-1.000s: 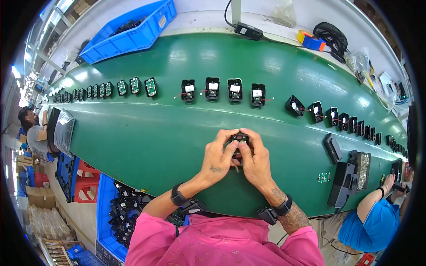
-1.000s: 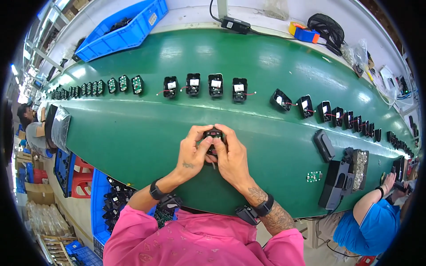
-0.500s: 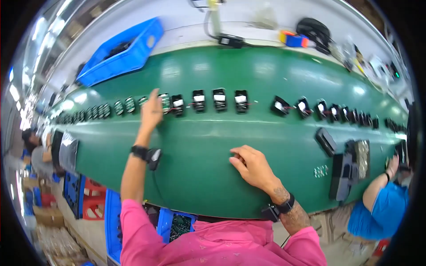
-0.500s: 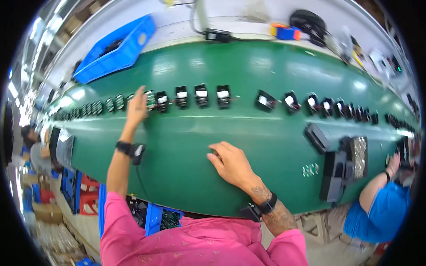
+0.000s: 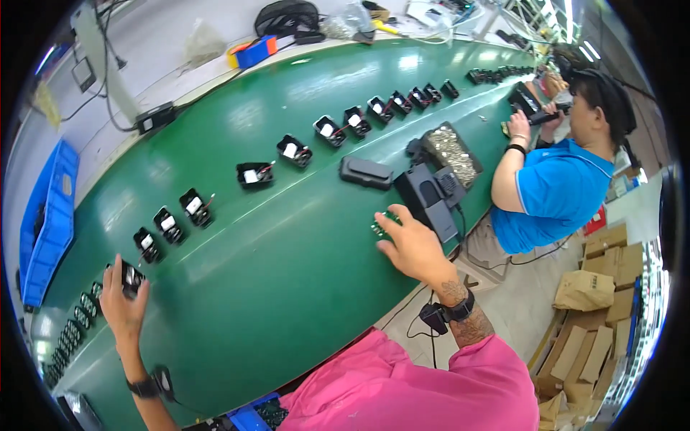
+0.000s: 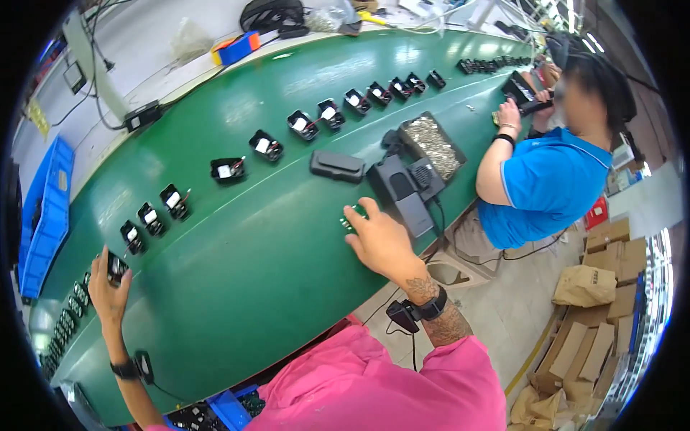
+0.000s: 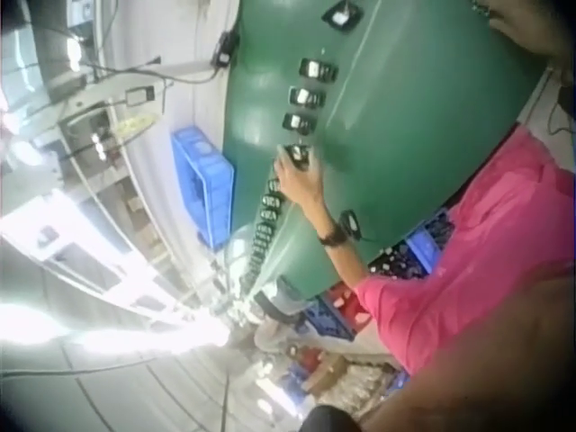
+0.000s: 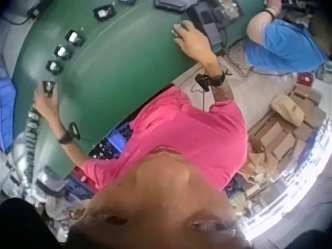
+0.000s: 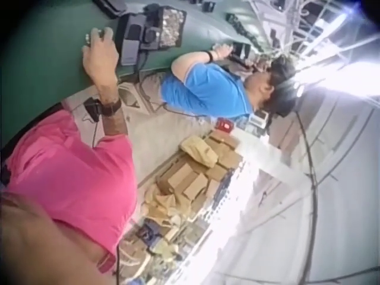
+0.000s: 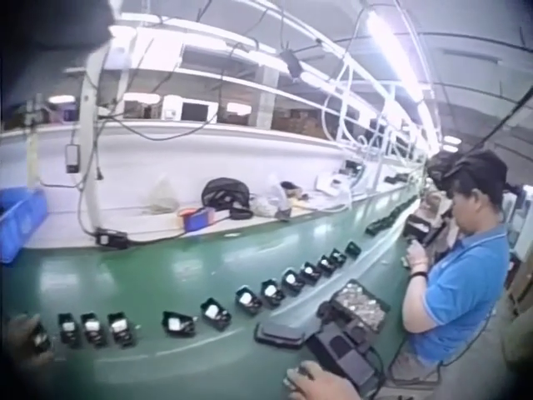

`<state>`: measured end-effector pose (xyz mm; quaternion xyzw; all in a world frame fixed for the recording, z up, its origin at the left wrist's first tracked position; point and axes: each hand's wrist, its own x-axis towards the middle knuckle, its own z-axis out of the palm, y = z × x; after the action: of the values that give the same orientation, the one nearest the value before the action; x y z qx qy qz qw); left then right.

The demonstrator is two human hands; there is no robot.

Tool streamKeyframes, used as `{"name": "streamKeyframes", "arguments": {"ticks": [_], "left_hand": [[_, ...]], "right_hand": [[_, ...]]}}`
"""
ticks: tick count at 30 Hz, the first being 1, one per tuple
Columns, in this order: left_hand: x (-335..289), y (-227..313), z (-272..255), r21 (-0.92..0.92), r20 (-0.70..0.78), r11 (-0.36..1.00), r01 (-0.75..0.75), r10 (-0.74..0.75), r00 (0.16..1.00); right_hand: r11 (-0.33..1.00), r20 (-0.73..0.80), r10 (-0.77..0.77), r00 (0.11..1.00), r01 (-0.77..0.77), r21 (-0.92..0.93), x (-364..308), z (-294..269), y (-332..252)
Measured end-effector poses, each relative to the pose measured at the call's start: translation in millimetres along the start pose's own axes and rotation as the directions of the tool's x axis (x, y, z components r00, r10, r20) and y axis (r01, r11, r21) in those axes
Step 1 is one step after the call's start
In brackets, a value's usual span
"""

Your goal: The person picks up a black plastic housing and a circuit board, fits the board into the housing, and presses them together. After placing the assembled unit onto the green conveyor belt, they repeat the process with another set of components.

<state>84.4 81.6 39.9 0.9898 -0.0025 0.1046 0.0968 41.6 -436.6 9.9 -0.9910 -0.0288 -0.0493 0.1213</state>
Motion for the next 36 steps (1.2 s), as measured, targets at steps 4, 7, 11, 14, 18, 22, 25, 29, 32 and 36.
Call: {"name": "streamKeyframes", "arguments": {"ticks": [4, 7, 11, 14, 18, 22, 25, 29, 32, 36], "left_hand": [[-47.0, 85.3, 18.9, -0.244, 0.037, 0.967, -0.075, 0.087, 0.996], [-68.1, 111.1, 56.0, -0.437, 0.051, 0.893, -0.108, 0.144, 0.988], [-61.6, 126.5, 75.4, -0.524, -0.091, 0.805, -0.279, 0.273, 0.958], [-52.4, 128.7, 80.7, -0.565, -0.137, 0.752, -0.339, 0.319, 0.938], [-51.7, 125.1, 86.0, -0.622, -0.161, 0.705, -0.341, 0.311, 0.937], [-49.2, 137.7, 78.0, -0.880, -0.008, 0.473, -0.029, 0.046, 0.999], [-47.1, 140.0, 87.2, -0.972, 0.075, 0.224, 0.074, -0.005, 0.997], [-38.8, 138.9, 70.3, -0.972, 0.221, -0.061, 0.225, 0.066, 0.973], [-44.3, 132.0, 74.0, -0.934, 0.283, -0.199, 0.298, 0.103, 0.954], [-46.0, 139.5, 62.2, -0.890, 0.404, -0.136, 0.436, 0.212, 0.890]], "right_hand": [[0.990, -0.073, -0.143, 0.987, 0.144, 0.009, -7.9, 20.2, -16.2], [0.946, 0.008, -0.323, 0.946, 0.323, 0.009, -33.8, 19.4, -47.7], [0.860, 0.068, -0.510, 0.858, 0.510, 0.017, -79.3, 19.9, -55.6], [0.727, 0.023, -0.685, 0.728, 0.683, 0.068, -99.8, 38.4, -34.9], [0.646, -0.115, -0.744, 0.659, 0.752, 0.128, -99.2, 42.5, -33.4], [0.667, -0.131, -0.691, 0.711, 0.697, 0.264, -83.1, 38.3, -38.9], [0.682, -0.075, -0.707, 0.704, 0.706, 0.191, -80.3, 26.6, -51.0], [0.659, -0.031, -0.744, 0.668, 0.740, 0.134, -89.5, 32.9, -45.1], [0.588, -0.030, -0.806, 0.591, 0.806, 0.071, -102.0, 43.8, -31.1], [0.664, -0.080, -0.679, 0.730, 0.657, 0.357, -101.3, 33.8, -38.8]]}}
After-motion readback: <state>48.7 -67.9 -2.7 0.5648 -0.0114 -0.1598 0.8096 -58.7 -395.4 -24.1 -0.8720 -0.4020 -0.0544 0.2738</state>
